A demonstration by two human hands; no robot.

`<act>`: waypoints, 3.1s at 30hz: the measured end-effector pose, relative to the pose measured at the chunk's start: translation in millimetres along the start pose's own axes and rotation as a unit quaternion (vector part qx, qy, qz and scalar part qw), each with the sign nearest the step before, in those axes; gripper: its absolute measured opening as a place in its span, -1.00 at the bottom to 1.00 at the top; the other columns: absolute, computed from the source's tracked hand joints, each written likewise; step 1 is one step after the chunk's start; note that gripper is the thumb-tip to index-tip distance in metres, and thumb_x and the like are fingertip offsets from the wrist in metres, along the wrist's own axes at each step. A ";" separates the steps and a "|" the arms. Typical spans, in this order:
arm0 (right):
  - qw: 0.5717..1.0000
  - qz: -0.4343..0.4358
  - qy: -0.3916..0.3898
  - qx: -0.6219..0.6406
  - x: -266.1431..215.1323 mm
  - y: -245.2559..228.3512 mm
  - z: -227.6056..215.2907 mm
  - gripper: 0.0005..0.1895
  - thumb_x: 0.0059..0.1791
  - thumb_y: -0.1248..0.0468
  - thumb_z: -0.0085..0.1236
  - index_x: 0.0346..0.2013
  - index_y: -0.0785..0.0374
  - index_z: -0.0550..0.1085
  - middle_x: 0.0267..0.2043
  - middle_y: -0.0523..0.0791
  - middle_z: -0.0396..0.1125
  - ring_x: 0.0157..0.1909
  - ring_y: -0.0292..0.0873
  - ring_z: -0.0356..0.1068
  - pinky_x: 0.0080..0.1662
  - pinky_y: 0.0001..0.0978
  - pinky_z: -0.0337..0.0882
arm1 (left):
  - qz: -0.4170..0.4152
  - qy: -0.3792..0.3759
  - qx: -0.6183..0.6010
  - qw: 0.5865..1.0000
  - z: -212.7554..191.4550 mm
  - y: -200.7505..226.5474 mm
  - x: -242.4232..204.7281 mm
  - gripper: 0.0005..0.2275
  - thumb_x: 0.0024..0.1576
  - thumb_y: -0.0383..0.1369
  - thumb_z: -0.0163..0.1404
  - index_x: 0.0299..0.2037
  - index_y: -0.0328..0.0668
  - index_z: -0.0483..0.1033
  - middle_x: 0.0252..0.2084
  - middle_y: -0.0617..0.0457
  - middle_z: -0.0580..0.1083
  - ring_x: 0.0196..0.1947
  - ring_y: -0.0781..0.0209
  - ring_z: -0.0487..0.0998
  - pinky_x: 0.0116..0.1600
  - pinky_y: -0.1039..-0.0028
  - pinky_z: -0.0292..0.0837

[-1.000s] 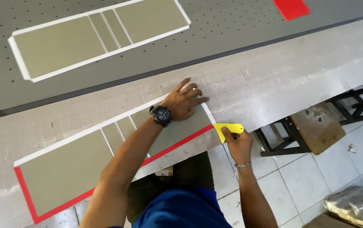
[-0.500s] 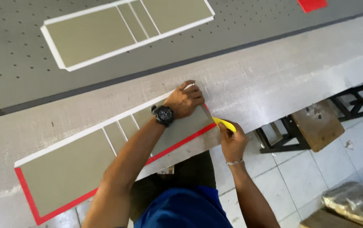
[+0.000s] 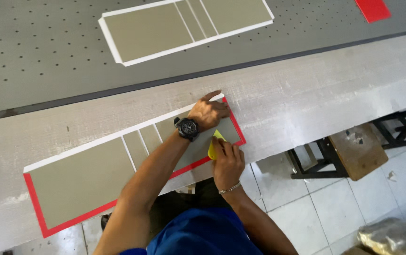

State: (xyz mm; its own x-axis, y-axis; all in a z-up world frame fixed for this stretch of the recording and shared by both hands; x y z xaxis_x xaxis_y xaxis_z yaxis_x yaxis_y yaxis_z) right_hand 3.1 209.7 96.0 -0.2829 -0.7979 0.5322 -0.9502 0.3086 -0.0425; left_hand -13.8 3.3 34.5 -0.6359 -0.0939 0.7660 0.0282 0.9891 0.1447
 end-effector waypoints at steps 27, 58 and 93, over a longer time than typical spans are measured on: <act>0.901 -0.025 -0.189 0.389 -2.5 163.8 -22.4 -0.81 0.01 0.33 0.38 -0.19 -0.08 0.75 -0.18 -0.18 0.64 -0.11 -0.01 0.59 0.01 -0.20 0.52 | -0.011 0.026 0.067 0.997 -5.8 -5.2 0.3 -0.77 0.36 -0.39 -0.09 -0.22 0.11 0.68 -0.25 0.19 0.63 0.13 0.06 0.51 0.26 0.17 0.37; 0.875 -0.010 -0.362 0.323 157.9 165.3 100.6 -0.70 0.05 0.17 0.43 -0.10 0.35 0.62 -0.13 0.14 0.59 0.00 0.23 0.59 0.02 0.05 0.56 | -0.331 -0.082 0.195 0.920 -141.1 83.4 -72.9 -0.19 0.04 0.42 0.06 0.19 -0.16 0.48 -0.04 0.02 0.31 0.10 -0.03 0.40 0.38 0.05 0.27; 0.993 0.064 0.012 -0.097 302.3 411.5 206.6 -0.82 0.09 0.14 0.20 -0.16 -0.37 0.64 -0.09 -0.46 0.54 0.00 -0.07 0.52 -0.04 0.02 0.56 | -0.283 -0.084 0.170 0.940 -157.2 103.1 -64.4 -0.50 0.10 0.00 0.21 0.17 -0.11 0.60 0.05 0.00 0.48 0.09 -0.09 0.44 0.19 0.07 0.29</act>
State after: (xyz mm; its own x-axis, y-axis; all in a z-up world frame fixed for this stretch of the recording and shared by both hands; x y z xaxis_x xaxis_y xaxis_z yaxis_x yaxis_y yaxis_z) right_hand -500.3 -11.4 64.8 -0.3944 -0.7336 0.5534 -0.8632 0.5023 0.0507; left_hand 151.3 93.4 98.6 -0.5888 -0.6256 0.5118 -0.5814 0.7677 0.2696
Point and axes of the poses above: each hand's wrist, its own x-axis towards the middle knuckle, its own z-axis out of the palm, y = z × x, the point moved 3 cm from there along x, towards the middle knuckle
